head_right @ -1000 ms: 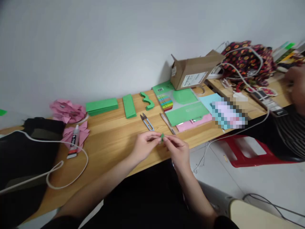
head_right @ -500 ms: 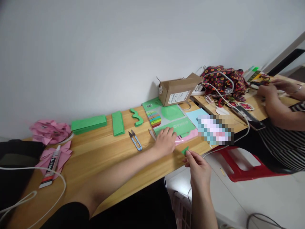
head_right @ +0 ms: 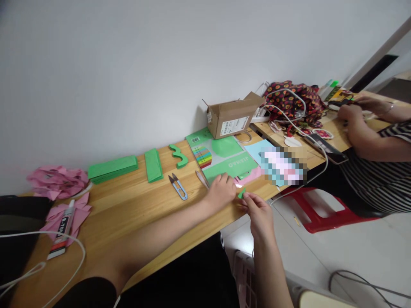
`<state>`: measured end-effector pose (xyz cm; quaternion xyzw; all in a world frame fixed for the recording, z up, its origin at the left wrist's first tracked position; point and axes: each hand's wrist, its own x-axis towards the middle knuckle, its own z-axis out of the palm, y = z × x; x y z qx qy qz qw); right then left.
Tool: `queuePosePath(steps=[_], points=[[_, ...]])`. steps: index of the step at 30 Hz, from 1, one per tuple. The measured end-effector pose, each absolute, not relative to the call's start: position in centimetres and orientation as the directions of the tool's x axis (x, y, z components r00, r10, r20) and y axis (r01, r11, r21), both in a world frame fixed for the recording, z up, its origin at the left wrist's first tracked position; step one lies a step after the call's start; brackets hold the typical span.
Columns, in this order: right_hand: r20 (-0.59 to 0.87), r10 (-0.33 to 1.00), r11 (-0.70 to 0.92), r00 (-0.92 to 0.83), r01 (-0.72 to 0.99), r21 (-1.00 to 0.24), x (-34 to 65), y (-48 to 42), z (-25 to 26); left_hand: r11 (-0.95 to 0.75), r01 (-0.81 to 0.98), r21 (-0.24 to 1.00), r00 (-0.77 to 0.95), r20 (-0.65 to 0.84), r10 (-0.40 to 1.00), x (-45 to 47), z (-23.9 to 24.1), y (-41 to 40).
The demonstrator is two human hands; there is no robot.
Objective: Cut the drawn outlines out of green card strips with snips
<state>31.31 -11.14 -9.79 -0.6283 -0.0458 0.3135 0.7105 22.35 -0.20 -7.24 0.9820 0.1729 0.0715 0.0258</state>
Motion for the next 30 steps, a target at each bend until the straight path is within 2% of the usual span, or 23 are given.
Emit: queuePosePath(steps=[7, 11, 15, 19, 23, 28, 30], points=[[-0.325, 0.658, 0.015, 0.68, -0.443, -0.896, 32.5, -10.3, -9.8, -0.907, 0.377, 0.186, 0.914, 0.085, 0.397, 22.5, -6.4, 0.9], [-0.32, 0.755, 0.017, 0.573, -0.504, -0.863, 32.8, -8.6, -8.6, -0.839, 0.442, 0.317, 0.855, 0.133, 0.501, 22.7, -4.9, 2.9], [-0.285, 0.817, 0.046, 0.501, -0.549, -0.835, 32.8, -6.9, -7.3, -0.794, 0.391, 0.465, 0.821, 0.213, 0.529, 22.0, -4.0, 4.7], [-0.248, 0.842, 0.083, 0.48, -0.568, -0.819, 32.9, -6.1, -6.2, -0.772, 0.279, 0.571, 0.814, 0.285, 0.506, 20.3, -5.0, 5.6], [-0.212, 0.855, 0.102, 0.474, -0.555, -0.826, 32.6, -5.5, -5.0, -0.722, 0.3, 0.624, 0.726, 0.341, 0.597, 19.3, -6.1, 5.8], [-0.15, 0.834, 0.121, 0.53, -0.442, -0.889, 32.9, -4.7, -4.3, -0.683, 0.314, 0.659, 0.635, 0.39, 0.667, 20.1, -4.5, 6.7], [-0.156, 0.807, 0.079, 0.57, -0.365, -0.928, 33.6, -4.2, -4.6, -0.666, 0.311, 0.678, 0.59, 0.411, 0.695, 20.6, -3.1, 7.8]])
